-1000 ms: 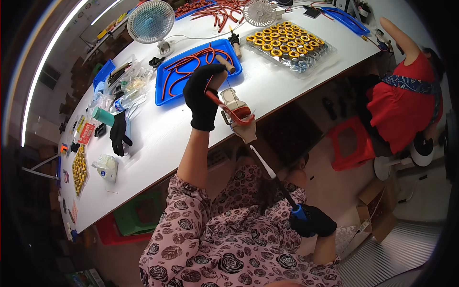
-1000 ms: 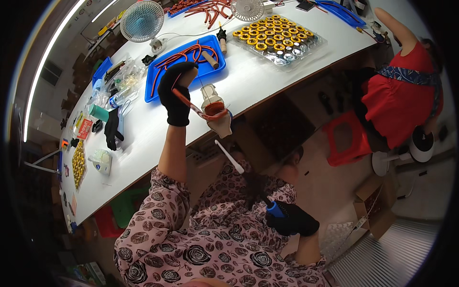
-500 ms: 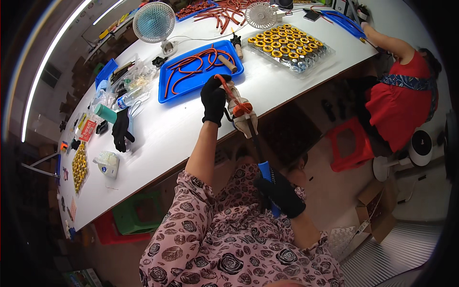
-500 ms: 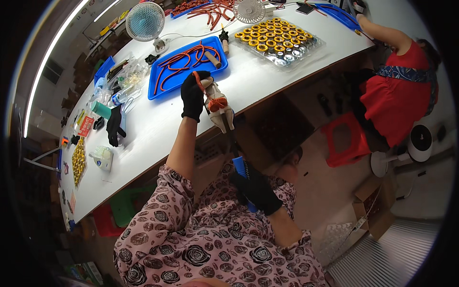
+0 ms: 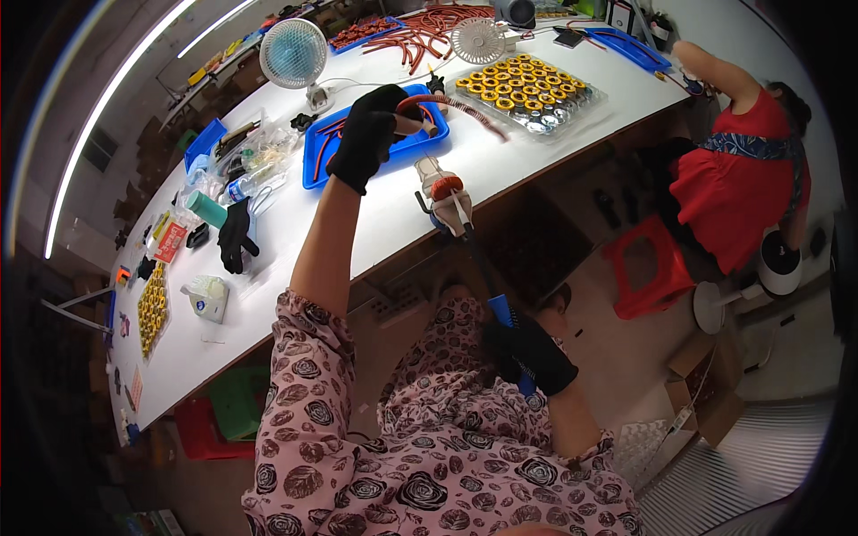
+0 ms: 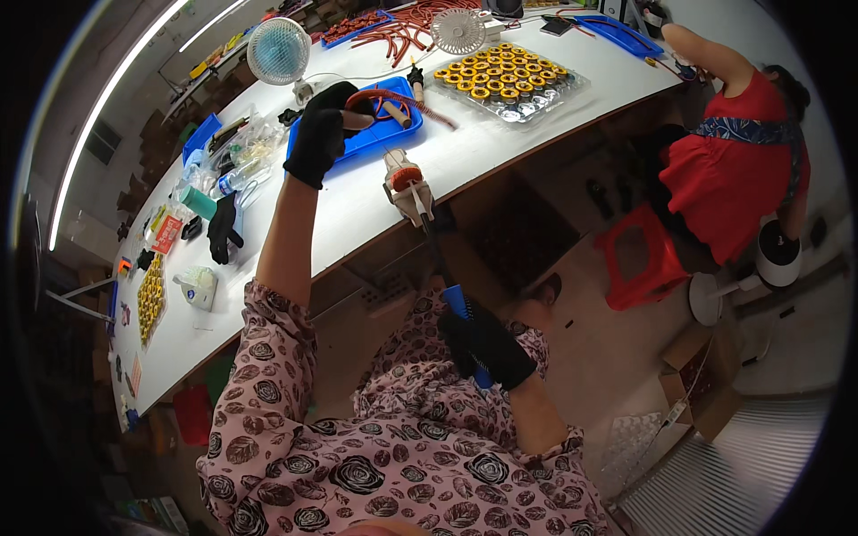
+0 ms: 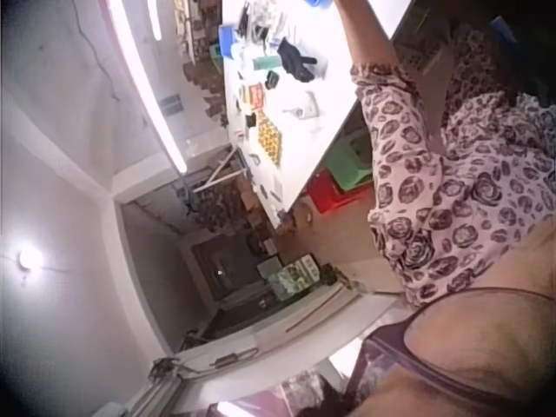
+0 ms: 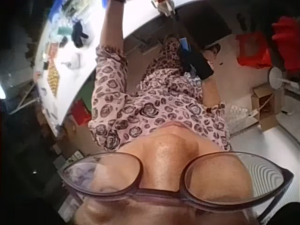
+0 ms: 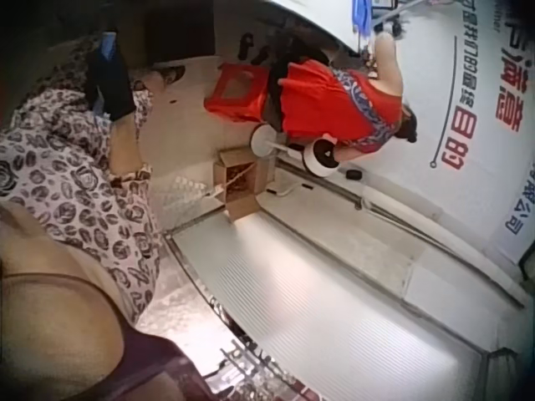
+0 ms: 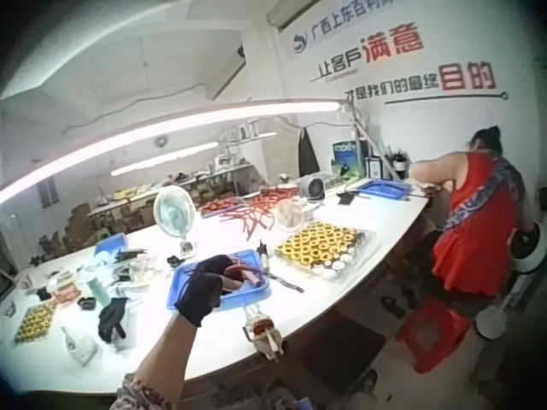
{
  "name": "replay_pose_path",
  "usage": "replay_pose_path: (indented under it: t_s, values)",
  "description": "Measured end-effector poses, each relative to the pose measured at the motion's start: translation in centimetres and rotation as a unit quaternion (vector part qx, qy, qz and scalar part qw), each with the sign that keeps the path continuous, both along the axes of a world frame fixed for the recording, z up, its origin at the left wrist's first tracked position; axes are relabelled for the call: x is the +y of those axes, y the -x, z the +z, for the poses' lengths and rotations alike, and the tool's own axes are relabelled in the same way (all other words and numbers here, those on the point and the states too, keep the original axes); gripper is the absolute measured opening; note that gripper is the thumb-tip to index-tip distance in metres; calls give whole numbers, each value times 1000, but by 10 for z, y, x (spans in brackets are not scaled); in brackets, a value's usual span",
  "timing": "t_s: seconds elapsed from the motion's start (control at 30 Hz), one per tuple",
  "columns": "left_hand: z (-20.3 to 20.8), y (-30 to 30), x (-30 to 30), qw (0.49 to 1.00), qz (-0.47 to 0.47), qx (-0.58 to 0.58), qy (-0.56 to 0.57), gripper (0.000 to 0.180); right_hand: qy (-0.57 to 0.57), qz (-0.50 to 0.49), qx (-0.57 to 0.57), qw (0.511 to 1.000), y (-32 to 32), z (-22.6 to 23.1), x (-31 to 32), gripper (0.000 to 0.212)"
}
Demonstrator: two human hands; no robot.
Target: Assembling electronic components by connecting or soldering wires at a workstation.
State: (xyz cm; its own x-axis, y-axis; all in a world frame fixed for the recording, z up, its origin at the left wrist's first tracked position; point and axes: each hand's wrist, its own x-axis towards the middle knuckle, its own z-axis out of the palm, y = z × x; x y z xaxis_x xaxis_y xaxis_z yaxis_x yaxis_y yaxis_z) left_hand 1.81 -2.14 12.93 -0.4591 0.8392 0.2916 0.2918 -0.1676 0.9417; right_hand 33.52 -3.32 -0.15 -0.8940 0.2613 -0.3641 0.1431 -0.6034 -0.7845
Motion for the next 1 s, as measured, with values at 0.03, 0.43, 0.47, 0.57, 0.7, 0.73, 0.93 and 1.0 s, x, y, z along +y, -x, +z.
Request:
replay_pose_path:
  t_s: [0.03, 0.43, 0.47, 0.57, 0.7, 0.73, 0.93, 1.0]
  values:
    - [-5, 2, 4, 999, 21, -31, 2, 18, 0, 2, 2, 1000, -2, -2, -4, 17]
    - [-107, -107, -60, 787, 110, 601, -89, 32, 72, -3, -158, 985, -186, -2, -57, 22]
    - [-115, -101, -58, 793, 72, 601, -73, 35, 72, -1, -158, 985, -182, 0, -55, 22]
    - [-93, -91, -45, 769, 72, 628, -96, 40, -216, 3, -238, 947, -159, 5, -43, 24]
    - [-32, -60, -16, 699, 142, 691, -118, 37, -725, -180, -247, 618, -95, -14, -54, 21]
    - [-24, -46, -9, 687, 164, 696, -129, 33, -703, -220, -238, 633, -80, -20, -51, 23]
    - [-44, 22, 24, 906, 129, 396, -80, 21, -152, -129, -138, 970, -49, 8, -13, 23]
    - [-78, 42, 38, 927, 139, 350, -6, 22, -119, -92, -143, 978, -42, 3, -7, 22]
